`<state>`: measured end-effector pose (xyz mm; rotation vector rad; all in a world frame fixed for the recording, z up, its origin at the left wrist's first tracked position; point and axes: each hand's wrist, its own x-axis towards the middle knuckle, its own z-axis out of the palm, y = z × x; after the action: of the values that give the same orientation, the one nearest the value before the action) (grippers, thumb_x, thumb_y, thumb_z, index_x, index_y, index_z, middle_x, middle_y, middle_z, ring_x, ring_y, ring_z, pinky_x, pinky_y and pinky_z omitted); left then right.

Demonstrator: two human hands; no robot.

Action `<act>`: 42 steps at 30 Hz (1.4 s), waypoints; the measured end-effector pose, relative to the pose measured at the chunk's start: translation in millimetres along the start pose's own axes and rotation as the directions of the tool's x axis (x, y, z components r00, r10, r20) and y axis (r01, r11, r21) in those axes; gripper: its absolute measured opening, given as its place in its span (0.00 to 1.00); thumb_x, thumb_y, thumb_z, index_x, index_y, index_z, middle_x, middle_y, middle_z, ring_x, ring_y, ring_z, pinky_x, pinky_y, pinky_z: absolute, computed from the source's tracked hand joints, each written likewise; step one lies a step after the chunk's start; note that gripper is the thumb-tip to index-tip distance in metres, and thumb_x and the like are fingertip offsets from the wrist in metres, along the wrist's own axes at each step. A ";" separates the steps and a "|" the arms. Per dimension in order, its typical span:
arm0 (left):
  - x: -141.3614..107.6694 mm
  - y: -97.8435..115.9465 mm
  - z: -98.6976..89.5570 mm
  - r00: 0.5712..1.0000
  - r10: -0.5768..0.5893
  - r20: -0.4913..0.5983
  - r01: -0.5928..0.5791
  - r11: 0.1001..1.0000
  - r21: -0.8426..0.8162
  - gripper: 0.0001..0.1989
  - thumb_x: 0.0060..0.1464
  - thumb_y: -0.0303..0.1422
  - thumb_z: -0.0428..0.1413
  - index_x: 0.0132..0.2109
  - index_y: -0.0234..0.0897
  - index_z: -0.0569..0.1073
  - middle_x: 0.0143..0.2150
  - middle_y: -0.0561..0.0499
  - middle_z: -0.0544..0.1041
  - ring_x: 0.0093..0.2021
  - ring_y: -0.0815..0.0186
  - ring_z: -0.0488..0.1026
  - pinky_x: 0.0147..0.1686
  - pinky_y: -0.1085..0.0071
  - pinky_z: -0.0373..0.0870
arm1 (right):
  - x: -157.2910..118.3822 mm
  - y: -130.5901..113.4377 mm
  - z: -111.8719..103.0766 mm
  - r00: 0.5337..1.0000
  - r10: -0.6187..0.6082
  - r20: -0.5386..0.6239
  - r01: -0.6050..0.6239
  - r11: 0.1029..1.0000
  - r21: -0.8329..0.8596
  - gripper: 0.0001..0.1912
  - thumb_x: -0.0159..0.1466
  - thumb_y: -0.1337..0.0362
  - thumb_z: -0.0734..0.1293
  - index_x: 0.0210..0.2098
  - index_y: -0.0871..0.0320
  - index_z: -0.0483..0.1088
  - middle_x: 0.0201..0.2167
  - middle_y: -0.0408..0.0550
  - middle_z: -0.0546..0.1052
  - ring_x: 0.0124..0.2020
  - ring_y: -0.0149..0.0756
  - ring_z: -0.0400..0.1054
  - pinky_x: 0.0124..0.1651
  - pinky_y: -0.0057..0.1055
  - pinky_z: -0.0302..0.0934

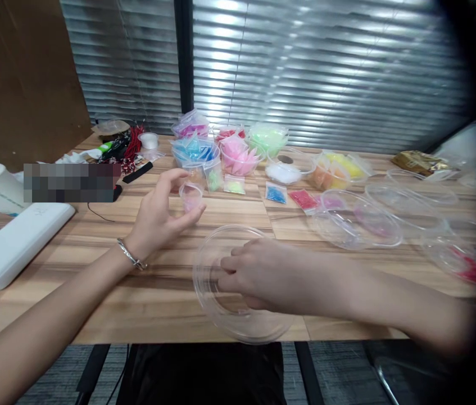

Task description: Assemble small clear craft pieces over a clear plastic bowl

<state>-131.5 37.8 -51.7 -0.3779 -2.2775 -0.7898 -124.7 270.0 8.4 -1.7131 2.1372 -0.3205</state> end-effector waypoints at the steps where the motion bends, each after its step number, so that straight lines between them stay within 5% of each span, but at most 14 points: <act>1: 0.8 -1.9 0.3 0.999 -0.038 -0.008 0.038 0.999 -0.013 0.29 0.51 0.41 0.61 0.57 0.38 0.63 0.49 0.47 0.72 0.48 0.64 0.73 0.49 0.68 0.72 | -0.5 3.4 -11.3 0.999 -0.016 0.029 0.016 1.000 -0.001 0.08 0.56 0.78 0.65 0.28 0.59 0.69 0.26 0.43 0.71 0.25 0.29 0.59 0.28 0.30 0.48; 3: 1.7 -7.6 2.3 0.991 -0.130 -0.022 0.129 0.991 -0.042 0.26 0.52 0.41 0.60 0.55 0.38 0.63 0.42 0.49 0.74 0.44 0.65 0.74 0.46 0.68 0.71 | 0.1 16.1 -31.5 1.000 0.016 0.010 -0.016 0.998 0.062 0.06 0.59 0.74 0.64 0.28 0.59 0.67 0.26 0.41 0.70 0.25 0.27 0.60 0.28 0.27 0.51; 5: 2.2 -15.5 5.7 0.973 -0.227 -0.035 0.225 0.972 -0.064 0.23 0.53 0.41 0.59 0.54 0.38 0.64 0.40 0.50 0.74 0.41 0.66 0.74 0.43 0.70 0.70 | 5.8 36.7 -44.8 0.978 0.043 -0.204 -0.012 0.989 0.150 0.04 0.60 0.72 0.64 0.32 0.58 0.69 0.29 0.40 0.72 0.28 0.27 0.63 0.31 0.26 0.55; 9: 3.0 -32.5 12.3 0.934 -0.356 0.011 0.354 0.926 -0.131 0.23 0.53 0.42 0.58 0.52 0.39 0.64 0.43 0.49 0.75 0.44 0.64 0.74 0.45 0.69 0.69 | 38.5 91.9 -49.4 0.812 0.147 -0.565 0.089 0.925 0.368 0.10 0.63 0.61 0.66 0.42 0.59 0.69 0.37 0.47 0.74 0.37 0.32 0.68 0.39 0.29 0.63; 14: 4.9 -45.5 15.9 0.898 -0.431 0.090 0.440 0.883 -0.161 0.25 0.54 0.44 0.57 0.55 0.39 0.62 0.43 0.49 0.75 0.46 0.64 0.73 0.47 0.69 0.68 | 92.5 144.4 -47.5 0.712 0.206 -0.672 0.075 0.929 0.364 0.10 0.61 0.62 0.67 0.39 0.62 0.74 0.37 0.50 0.77 0.38 0.34 0.71 0.44 0.32 0.65; 21: 4.1 -49.7 19.5 0.897 -0.429 0.105 0.442 0.874 -0.200 0.26 0.55 0.46 0.56 0.56 0.40 0.63 0.44 0.48 0.74 0.47 0.62 0.72 0.51 0.65 0.67 | 134.7 165.4 -56.5 0.593 0.217 -0.775 0.023 0.958 0.286 0.09 0.59 0.63 0.68 0.36 0.62 0.76 0.37 0.50 0.77 0.41 0.35 0.69 0.45 0.32 0.63; 32: 4.5 -49.2 19.6 0.890 -0.443 0.103 0.455 0.868 -0.197 0.25 0.54 0.46 0.56 0.56 0.41 0.64 0.42 0.50 0.75 0.46 0.62 0.72 0.50 0.65 0.66 | 146.3 177.5 -51.5 0.577 0.155 -0.802 -0.030 0.985 0.169 0.05 0.57 0.67 0.71 0.33 0.57 0.79 0.37 0.47 0.78 0.43 0.37 0.68 0.50 0.34 0.62; 42: 5.0 -50.5 19.7 0.896 -0.433 0.100 0.444 0.873 -0.204 0.25 0.55 0.46 0.56 0.55 0.40 0.64 0.40 0.51 0.75 0.44 0.64 0.73 0.48 0.67 0.66 | 141.2 181.2 -49.8 0.613 0.112 -0.782 -0.007 0.991 0.137 0.07 0.60 0.66 0.68 0.37 0.56 0.79 0.38 0.46 0.78 0.44 0.37 0.69 0.51 0.34 0.61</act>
<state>-168.6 11.4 -81.6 0.0328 -2.3606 -1.2849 -332.3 171.7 -41.7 -1.5687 2.6576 -1.3963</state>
